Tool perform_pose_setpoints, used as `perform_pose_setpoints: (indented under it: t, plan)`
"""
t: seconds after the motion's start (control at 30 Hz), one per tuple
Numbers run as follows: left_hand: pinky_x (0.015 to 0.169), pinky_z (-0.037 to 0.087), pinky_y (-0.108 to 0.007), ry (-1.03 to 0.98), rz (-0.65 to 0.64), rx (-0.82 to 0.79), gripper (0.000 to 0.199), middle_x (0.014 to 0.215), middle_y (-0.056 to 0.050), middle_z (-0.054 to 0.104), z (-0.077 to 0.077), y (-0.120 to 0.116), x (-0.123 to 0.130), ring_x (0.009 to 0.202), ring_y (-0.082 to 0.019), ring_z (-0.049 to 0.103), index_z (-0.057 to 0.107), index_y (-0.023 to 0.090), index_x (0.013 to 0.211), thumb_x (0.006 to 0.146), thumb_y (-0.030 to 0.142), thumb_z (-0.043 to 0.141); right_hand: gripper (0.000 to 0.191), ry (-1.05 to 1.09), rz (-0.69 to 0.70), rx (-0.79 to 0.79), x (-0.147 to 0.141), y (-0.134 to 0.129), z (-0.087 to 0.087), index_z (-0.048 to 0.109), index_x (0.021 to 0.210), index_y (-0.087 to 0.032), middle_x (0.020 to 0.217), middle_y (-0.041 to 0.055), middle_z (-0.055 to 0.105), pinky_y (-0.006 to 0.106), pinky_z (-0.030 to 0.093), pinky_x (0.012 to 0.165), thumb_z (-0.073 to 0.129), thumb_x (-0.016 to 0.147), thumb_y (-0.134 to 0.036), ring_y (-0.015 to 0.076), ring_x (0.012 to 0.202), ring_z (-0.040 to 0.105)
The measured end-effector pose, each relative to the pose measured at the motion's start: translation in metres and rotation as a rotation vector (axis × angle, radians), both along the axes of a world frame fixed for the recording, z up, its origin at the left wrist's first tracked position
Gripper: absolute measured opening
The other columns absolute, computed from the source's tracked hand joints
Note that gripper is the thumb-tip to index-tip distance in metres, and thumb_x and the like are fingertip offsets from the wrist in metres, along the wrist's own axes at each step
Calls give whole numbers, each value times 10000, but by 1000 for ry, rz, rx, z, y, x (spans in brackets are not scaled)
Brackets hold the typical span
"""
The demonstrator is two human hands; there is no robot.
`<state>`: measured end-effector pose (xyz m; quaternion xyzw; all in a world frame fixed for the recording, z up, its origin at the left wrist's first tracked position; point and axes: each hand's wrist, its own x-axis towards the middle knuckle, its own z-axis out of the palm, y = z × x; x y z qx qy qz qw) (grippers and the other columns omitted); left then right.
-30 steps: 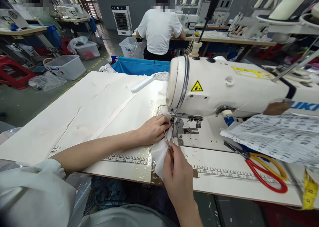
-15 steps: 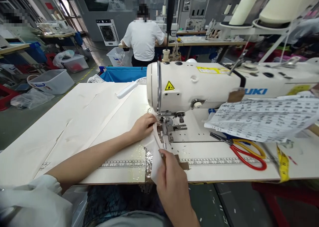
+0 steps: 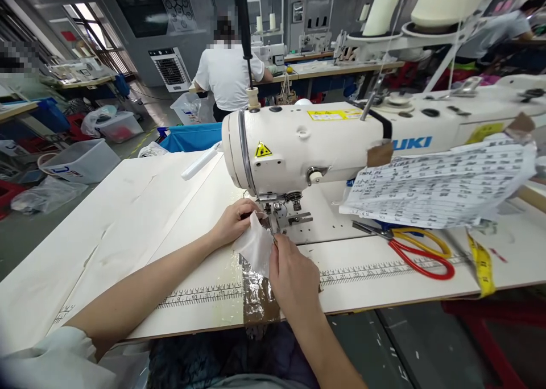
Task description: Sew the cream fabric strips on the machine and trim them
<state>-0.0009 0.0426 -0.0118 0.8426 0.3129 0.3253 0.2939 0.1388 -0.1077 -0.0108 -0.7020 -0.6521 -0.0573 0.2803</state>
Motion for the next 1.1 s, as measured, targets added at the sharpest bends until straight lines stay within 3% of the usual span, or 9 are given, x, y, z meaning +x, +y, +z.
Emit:
perform_pose_setpoints:
  t: [0.53,0.9,1.1]
  plan:
    - [814,504,-330,0,-6,6,147,883,-46,662,0,1,0,874,-190,612,689,189,800,867,207,559,276,-28,-47,112,-3,6,-1,693,979,-153,802,40,767,213,335,401,424,931,-191,127,448,613]
    - [822,499,-336,74,-21,67,99,890,-44,669,-1,4,1,883,-193,609,667,193,819,856,190,575,363,-77,-2,132,-3,8,-4,686,1060,-139,902,71,766,199,375,446,339,1003,-230,121,563,659]
    - [813,499,-327,80,-9,38,94,884,-36,674,0,5,2,870,-186,609,664,192,812,839,184,574,351,-30,-8,130,-2,6,-7,686,1065,-142,931,74,764,200,372,438,353,988,-217,114,537,641]
